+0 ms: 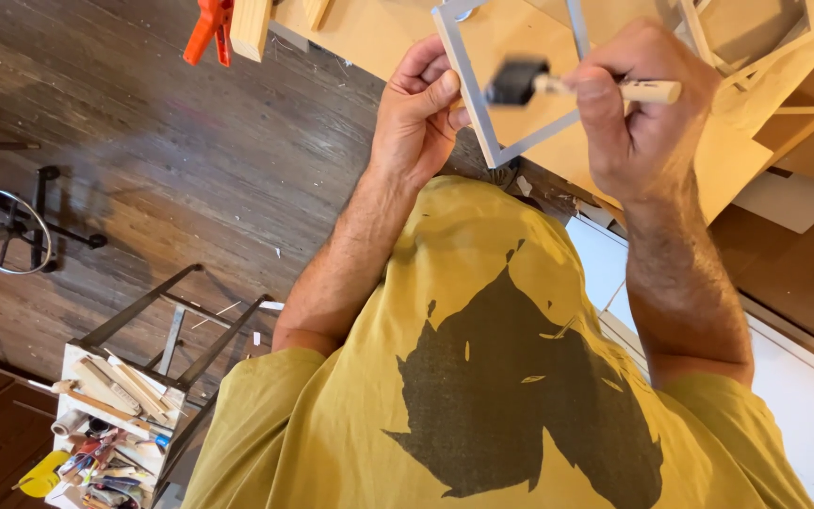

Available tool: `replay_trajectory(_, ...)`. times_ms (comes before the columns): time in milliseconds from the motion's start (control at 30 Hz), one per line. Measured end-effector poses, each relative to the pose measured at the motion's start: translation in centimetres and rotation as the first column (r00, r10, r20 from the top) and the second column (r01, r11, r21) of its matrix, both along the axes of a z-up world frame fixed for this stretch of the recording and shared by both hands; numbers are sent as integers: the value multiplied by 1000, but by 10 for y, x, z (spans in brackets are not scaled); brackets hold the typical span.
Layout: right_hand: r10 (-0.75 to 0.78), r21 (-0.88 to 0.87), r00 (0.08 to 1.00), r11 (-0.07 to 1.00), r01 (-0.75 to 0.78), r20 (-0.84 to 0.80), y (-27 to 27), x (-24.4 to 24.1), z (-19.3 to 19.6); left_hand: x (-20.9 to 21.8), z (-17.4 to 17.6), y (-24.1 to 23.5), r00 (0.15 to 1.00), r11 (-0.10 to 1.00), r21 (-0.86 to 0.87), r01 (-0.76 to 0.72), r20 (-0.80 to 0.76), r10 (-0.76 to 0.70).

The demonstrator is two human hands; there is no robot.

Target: Painting a small wooden frame with blue paint using a foam brush at a workbench.

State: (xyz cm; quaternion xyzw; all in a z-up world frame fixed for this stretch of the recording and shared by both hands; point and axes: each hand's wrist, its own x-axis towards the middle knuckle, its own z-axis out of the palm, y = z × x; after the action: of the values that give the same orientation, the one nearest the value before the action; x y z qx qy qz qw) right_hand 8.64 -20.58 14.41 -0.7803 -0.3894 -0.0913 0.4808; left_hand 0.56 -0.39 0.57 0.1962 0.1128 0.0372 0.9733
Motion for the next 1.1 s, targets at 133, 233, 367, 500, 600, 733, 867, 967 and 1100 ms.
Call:
replay_trajectory(133, 41, 41, 989, 999, -36, -140, -10, 4, 1, 0, -2, 0, 1000, 1000, -1, 7, 9, -7)
replay_trajectory(233, 140, 7, 983, 990, -140, -118, -9, 7, 0, 1, 0, -1, 1000, 1000, 27, 14, 13, -14)
replay_trajectory(367, 83, -6, 996, 997, -83, -43, -2, 11, 4, 2, 5, -2, 1000, 999, 35, 17, 20, -18)
replay_trajectory(500, 175, 17, 982, 985, -175, -69, -18, 18, -22, 2, 5, -3, 999, 999, 51, 17, 48, -20)
replay_trajectory(600, 102, -180, 987, 976, -123, -124, -1, 9, 21, 1, 13, -3, 999, 998, 57, 32, 39, -34)
replay_trajectory(733, 157, 36, 986, 987, -159, 61, 3, 18, 6, 0, 17, -7, 999, 998, 65, 28, 21, -29)
replay_trajectory(867, 104, -108, 994, 989, -106, -25, -3, 13, 10, -3, 20, -9, 998, 997, 77, 33, 49, -36)
replay_trajectory(967, 116, -120, 992, 985, -121, -45, 2, 16, 11, -5, 22, -11, 998, 995, 87, 47, 47, -51)
replay_trajectory(1100, 87, 81, 996, 993, -87, 11, 18, 15, 34, -7, 23, -12, 998, 990, 134, 51, 33, -56)
